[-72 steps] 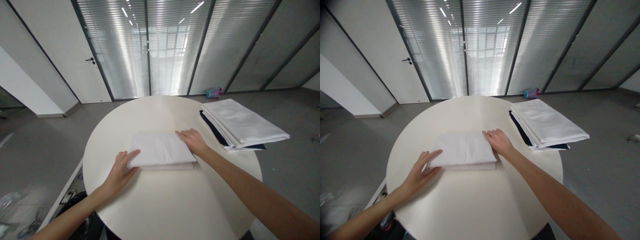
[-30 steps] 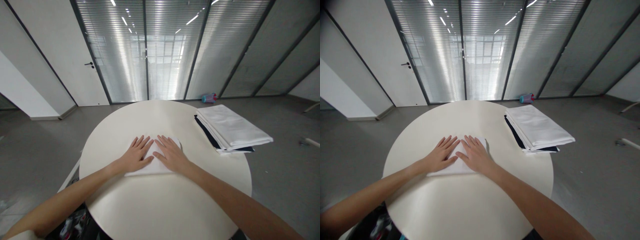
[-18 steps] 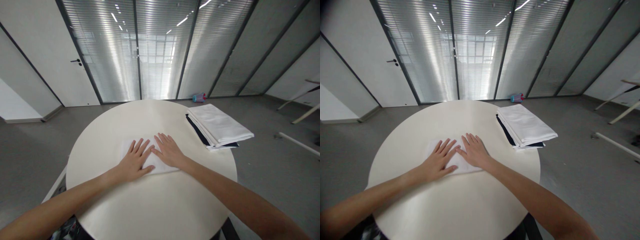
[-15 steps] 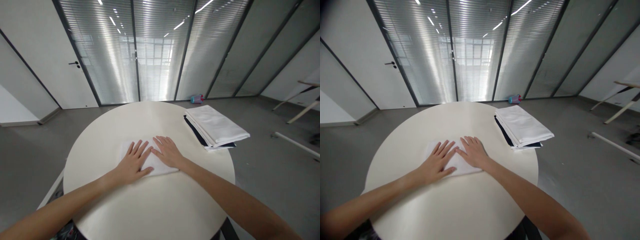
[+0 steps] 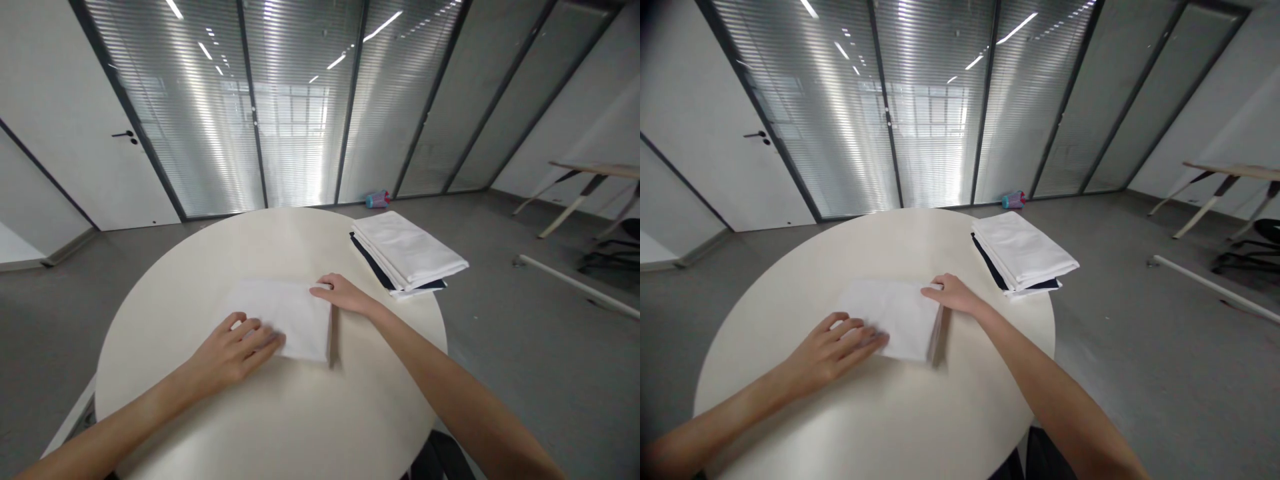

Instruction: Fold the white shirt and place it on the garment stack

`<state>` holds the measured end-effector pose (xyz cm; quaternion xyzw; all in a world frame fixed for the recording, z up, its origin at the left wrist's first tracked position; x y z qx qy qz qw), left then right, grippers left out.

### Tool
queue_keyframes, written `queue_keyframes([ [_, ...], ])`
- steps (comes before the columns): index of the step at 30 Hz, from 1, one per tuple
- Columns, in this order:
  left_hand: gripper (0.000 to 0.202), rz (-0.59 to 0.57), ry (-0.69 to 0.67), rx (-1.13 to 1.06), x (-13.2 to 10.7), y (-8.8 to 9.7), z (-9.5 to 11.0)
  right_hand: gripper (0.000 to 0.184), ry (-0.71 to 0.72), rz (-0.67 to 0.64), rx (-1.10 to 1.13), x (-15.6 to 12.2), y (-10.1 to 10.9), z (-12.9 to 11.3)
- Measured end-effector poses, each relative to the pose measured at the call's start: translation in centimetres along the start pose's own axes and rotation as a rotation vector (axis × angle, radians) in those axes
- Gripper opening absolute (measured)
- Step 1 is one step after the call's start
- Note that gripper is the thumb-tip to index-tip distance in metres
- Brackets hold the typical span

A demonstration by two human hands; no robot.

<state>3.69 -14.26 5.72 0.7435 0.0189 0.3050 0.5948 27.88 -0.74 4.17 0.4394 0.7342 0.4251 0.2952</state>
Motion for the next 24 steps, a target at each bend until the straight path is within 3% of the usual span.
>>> queue_keyframes([
  [4,0.050,0.138,0.058,0.078,-0.4,1.1,-2.5,0.034,-0.014,0.059,0.239,-0.7,1.6,-0.7],
  [7,0.041,0.267,0.076,0.136,2.2,2.0,-4.5,0.036,-0.060,0.227,0.292,-2.0,4.5,-0.8],
  [9,0.030,0.380,0.075,0.165,5.7,2.5,-5.6,0.041,-0.096,0.401,0.289,-3.5,7.5,-0.3],
  [12,0.023,0.506,0.058,0.148,13.2,2.5,-7.0,0.044,-0.186,0.680,0.252,-6.1,12.8,1.9],
  [15,0.028,0.515,0.068,0.041,21.3,1.2,-8.3,0.043,-0.311,0.901,0.172,-8.1,17.5,5.7],
  [17,0.031,0.480,0.054,-0.024,25.7,-0.5,-8.6,0.042,-0.392,0.994,0.135,-8.9,19.5,8.8],
  [20,0.034,0.381,0.036,-0.085,29.6,-4.2,-8.4,0.038,-0.522,0.990,0.041,-9.5,19.7,13.2],
  [24,0.035,0.152,-0.021,-0.200,29.9,-9.3,-7.6,0.033,-0.697,0.621,-0.155,-9.7,16.8,16.6],
])
Point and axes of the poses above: each hand's wrist, its own x-axis towards the middle knuckle, its own y-axis out of the back of the hand, z = x × y, the point moved 3 cm from there along x, towards the middle knuckle, and after that the axes turned 15 degrees about -x, right-handed, at the moved point
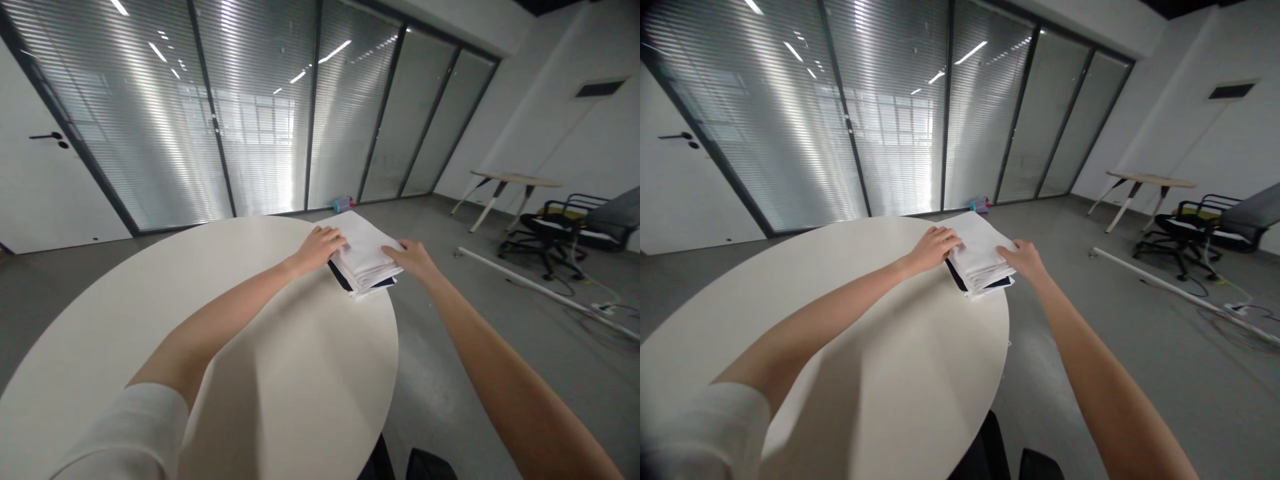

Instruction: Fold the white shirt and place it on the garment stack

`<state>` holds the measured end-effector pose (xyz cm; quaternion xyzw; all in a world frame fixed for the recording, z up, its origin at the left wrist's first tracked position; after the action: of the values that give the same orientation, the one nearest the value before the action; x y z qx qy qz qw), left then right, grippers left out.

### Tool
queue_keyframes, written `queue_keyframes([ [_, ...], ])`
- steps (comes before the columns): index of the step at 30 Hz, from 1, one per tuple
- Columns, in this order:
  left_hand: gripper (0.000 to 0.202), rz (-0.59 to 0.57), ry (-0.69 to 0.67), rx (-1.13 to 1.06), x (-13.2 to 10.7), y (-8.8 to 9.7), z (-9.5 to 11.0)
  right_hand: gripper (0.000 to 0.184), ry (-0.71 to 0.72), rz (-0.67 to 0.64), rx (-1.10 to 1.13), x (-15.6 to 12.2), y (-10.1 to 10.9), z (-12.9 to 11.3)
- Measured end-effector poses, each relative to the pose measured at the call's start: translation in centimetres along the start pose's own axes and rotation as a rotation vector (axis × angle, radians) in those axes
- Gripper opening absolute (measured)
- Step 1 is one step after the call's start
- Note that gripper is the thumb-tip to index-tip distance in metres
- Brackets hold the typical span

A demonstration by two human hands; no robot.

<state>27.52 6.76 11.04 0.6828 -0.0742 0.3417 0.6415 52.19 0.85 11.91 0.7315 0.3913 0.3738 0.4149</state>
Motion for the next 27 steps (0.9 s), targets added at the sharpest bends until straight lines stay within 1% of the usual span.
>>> queue_keyframes([
  [1,0.035,-0.031,-0.006,-0.039,-0.4,-0.7,0.0,0.036,-0.002,-0.054,-0.074,-0.2,-0.5,0.3],
  [2,0.034,-0.041,-0.007,-0.076,-0.8,-1.0,0.0,0.039,0.003,-0.065,-0.138,-0.3,-0.7,0.4],
  [3,0.033,-0.030,0.001,-0.109,-0.9,-1.0,0.1,0.044,0.019,-0.030,-0.188,-0.4,-0.5,0.2],
  [4,0.031,-0.007,0.014,-0.137,-0.9,-0.8,0.2,0.050,0.054,0.037,-0.220,-0.2,-0.2,-0.2],
  [6,0.029,0.057,0.058,-0.189,-0.1,-0.1,0.4,0.060,0.200,0.182,-0.220,0.5,0.7,-1.9],
  [7,0.031,0.088,0.085,-0.215,0.5,0.2,0.6,0.061,0.298,0.223,-0.193,1.0,1.0,-3.0],
  [8,0.034,0.115,0.117,-0.238,1.2,0.4,0.7,0.060,0.400,0.228,-0.163,1.7,1.1,-4.2],
  [9,0.038,0.132,0.152,-0.256,1.9,0.4,0.8,0.058,0.492,0.205,-0.145,2.3,0.9,-5.2],
  [11,0.042,0.138,0.227,-0.271,3.1,-0.2,0.7,0.055,0.603,0.096,-0.160,3.7,-0.2,-6.7],
  [12,0.044,0.127,0.262,-0.276,3.6,-0.7,0.5,0.054,0.619,0.026,-0.180,4.3,-1.0,-7.0],
  [14,0.046,0.074,0.319,-0.300,4.0,-1.9,0.1,0.053,0.603,-0.115,-0.203,5.2,-2.9,-7.0],
  [15,0.047,0.039,0.335,-0.318,4.1,-2.4,-0.1,0.052,0.581,-0.169,-0.197,5.5,-3.8,-6.6],
  [17,0.047,-0.017,0.344,-0.350,4.0,-3.3,-0.4,0.052,0.533,-0.232,-0.153,5.9,-5.2,-5.7],
  [19,0.046,-0.030,0.337,-0.360,3.9,-3.7,-0.5,0.052,0.513,-0.263,-0.099,6.1,-6.0,-4.9],
  [22,0.044,-0.007,0.339,-0.370,3.7,-4.2,-0.6,0.055,0.537,-0.305,-0.038,6.4,-6.7,-4.3],
  [25,0.042,0.006,0.360,-0.379,3.6,-4.9,-0.8,0.063,0.535,-0.302,0.009,6.5,-6.9,-4.2],
  [27,0.042,0.010,0.375,-0.388,3.6,-5.3,-1.0,0.062,0.513,-0.294,0.040,6.5,-6.7,-4.2],
])
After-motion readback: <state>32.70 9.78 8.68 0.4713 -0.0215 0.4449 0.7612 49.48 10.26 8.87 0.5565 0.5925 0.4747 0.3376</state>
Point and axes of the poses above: each hand's wrist, its own x-axis towards the middle knuckle, its own y-axis out of the back of the hand, z = x × y, the point moved 3 cm from there along x, towards the middle knuckle, and after that the axes turned 15 degrees about -x, right-handed, at the moved point
